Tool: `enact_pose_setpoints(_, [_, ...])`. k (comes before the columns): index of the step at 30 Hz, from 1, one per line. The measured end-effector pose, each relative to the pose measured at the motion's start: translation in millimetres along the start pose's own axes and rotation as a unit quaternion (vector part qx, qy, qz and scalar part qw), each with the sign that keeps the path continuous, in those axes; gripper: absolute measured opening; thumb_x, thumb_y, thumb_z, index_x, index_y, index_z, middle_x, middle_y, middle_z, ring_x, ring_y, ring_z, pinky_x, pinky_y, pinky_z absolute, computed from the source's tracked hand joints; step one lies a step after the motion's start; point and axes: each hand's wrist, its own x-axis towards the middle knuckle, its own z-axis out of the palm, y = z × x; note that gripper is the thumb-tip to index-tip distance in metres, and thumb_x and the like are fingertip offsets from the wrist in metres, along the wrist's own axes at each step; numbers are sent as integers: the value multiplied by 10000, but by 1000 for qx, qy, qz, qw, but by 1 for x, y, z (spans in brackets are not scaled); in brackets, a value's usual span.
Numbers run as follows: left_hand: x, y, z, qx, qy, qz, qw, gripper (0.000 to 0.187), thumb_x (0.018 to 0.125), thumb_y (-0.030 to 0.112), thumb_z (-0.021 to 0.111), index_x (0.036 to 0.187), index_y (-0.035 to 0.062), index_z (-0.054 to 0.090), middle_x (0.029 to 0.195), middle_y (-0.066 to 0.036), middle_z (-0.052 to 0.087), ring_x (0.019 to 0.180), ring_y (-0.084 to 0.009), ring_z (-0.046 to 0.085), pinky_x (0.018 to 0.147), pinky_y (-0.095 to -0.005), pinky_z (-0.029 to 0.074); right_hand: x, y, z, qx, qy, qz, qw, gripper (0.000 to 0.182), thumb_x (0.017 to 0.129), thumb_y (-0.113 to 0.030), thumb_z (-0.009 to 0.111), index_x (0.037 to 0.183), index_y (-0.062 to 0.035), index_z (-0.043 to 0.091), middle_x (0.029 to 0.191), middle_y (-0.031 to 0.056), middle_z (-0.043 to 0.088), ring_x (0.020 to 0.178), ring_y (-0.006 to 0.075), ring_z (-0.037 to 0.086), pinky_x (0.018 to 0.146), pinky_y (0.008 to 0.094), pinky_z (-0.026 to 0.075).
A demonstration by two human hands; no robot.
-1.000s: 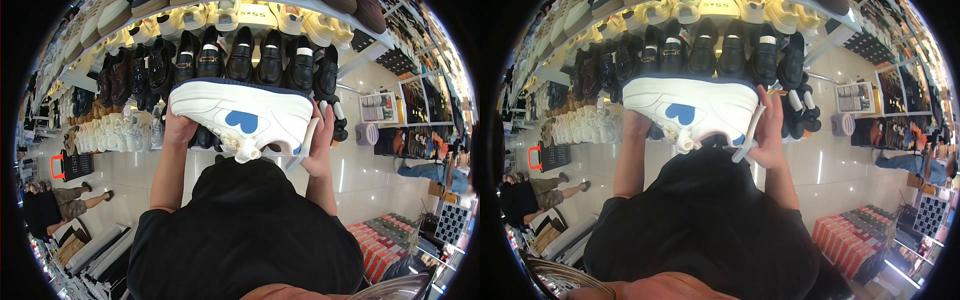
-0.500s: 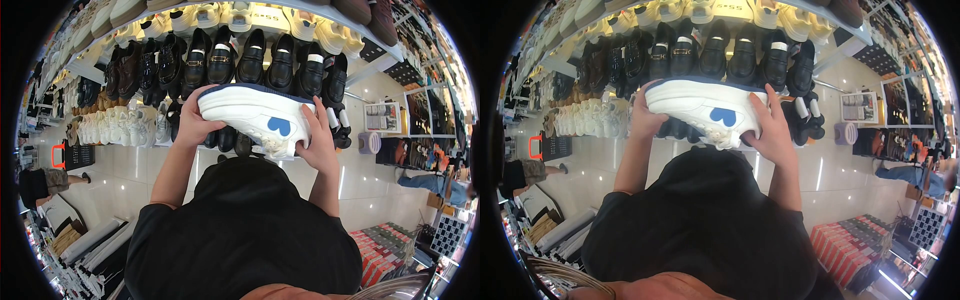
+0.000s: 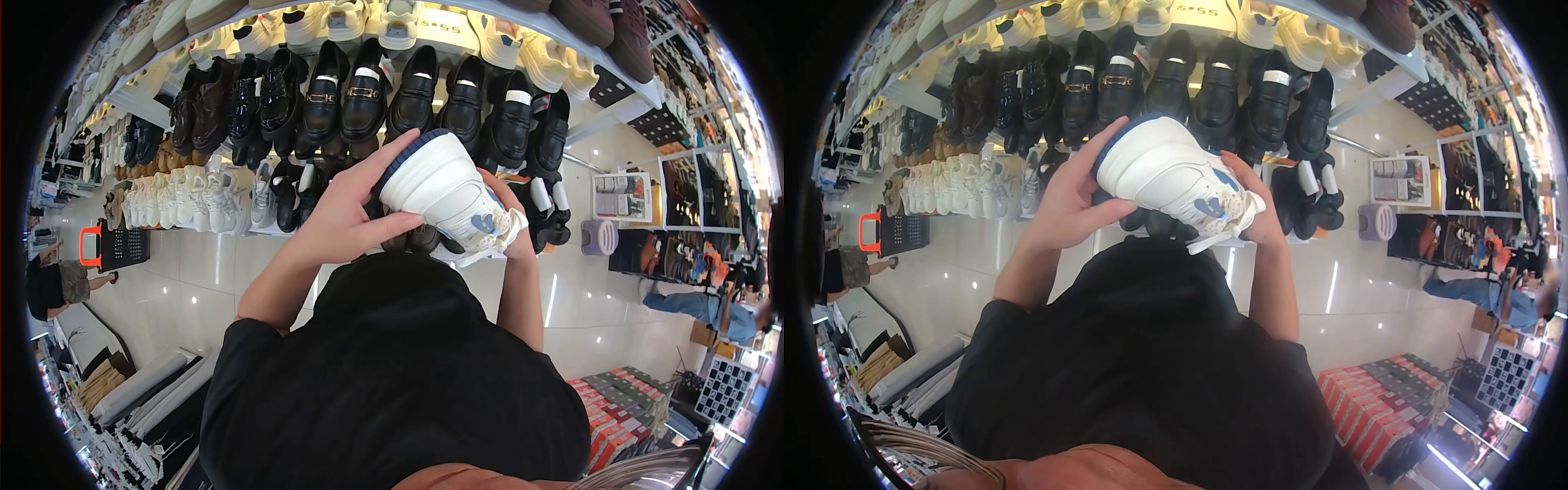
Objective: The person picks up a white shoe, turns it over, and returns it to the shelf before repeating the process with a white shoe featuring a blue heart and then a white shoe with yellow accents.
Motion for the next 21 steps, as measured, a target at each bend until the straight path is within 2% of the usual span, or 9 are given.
enact_pose_setpoints(3, [2,-1,-1,0,0,2,1000,781,720,131,718,1369,16,299,1274,-150,456,1144,-197,465,953,-327,380,0,2,1,76,-3,26,997,608,725,-79,691,1273,4,442,1278,115,478,1158,188,473,988,299,347])
enact_pose_setpoints(6, [4,-3,0,-15,16,5,1000,769,722,120,717,1362,14,306,1266,-143,460,1137,-195,469,952,-321,381,1,8,-7,25,12,28,999,557,756,-60,649,1269,15,444,1261,117,494,1138,189,490,986,299,348])
enact_pose_setpoints(9, [5,-9,-1,-17,51,21,998,758,716,103,721,1351,16,317,1250,-135,466,1123,-195,475,951,-319,383,-1,4,-10,48,-21,26,998,532,787,-123,620,1265,29,444,1248,124,506,1130,192,495,984,303,348])
enact_pose_setpoints(12, [7,-16,-1,-67,120,24,990,671,741,47,687,1313,-9,342,1207,-126,492,1085,-189,498,935,-320,401,-5,3,-16,68,-28,19,997,565,798,-221,602,1269,42,435,1240,130,510,1131,194,490,974,311,353])
enact_pose_setpoints(13, [8,-22,-4,-78,148,23,986,640,753,36,672,1303,-18,349,1196,-127,501,1074,-187,506,928,-319,407,-7,-3,-17,21,-17,6,1000,640,820,-382,560,1273,49,427,1230,132,512,1121,199,491,966,318,354])
enact_pose_setpoints(14, [9,-27,-7,-90,174,21,980,610,765,26,656,1293,-28,356,1185,-128,510,1064,-184,515,922,-317,412,-11,-7,-18,47,-47,-31,997,761,829,-556,493,1265,64,425,1223,135,509,1116,205,491,962,319,352])
enact_pose_setpoints(17, [10,-42,-18,-199,255,-23,946,463,833,44,576,1243,-61,389,1138,-136,549,1022,-184,553,897,-309,439,-16,-28,-12,13,-12,-59,998,997,753,-776,332,1245,86,422,1200,147,510,1110,211,490,954,329,358])
enact_pose_setpoints(20, [8,-52,-27,-287,264,-47,919,414,865,98,533,1226,-58,402,1138,-142,553,1034,-198,559,901,-329,444,-21,-42,-10,31,16,-95,995,1005,753,-781,313,1243,90,420,1199,152,510,1100,222,497,946,341,368])
enact_pose_setpoints(21, [7,-55,-31,-311,260,-55,913,402,875,116,518,1221,-56,406,1138,-143,554,1038,-202,561,902,-335,444,-23,-46,-10,38,6,-94,995,983,759,-761,354,1235,96,424,1225,179,493,1100,236,497,939,351,376])
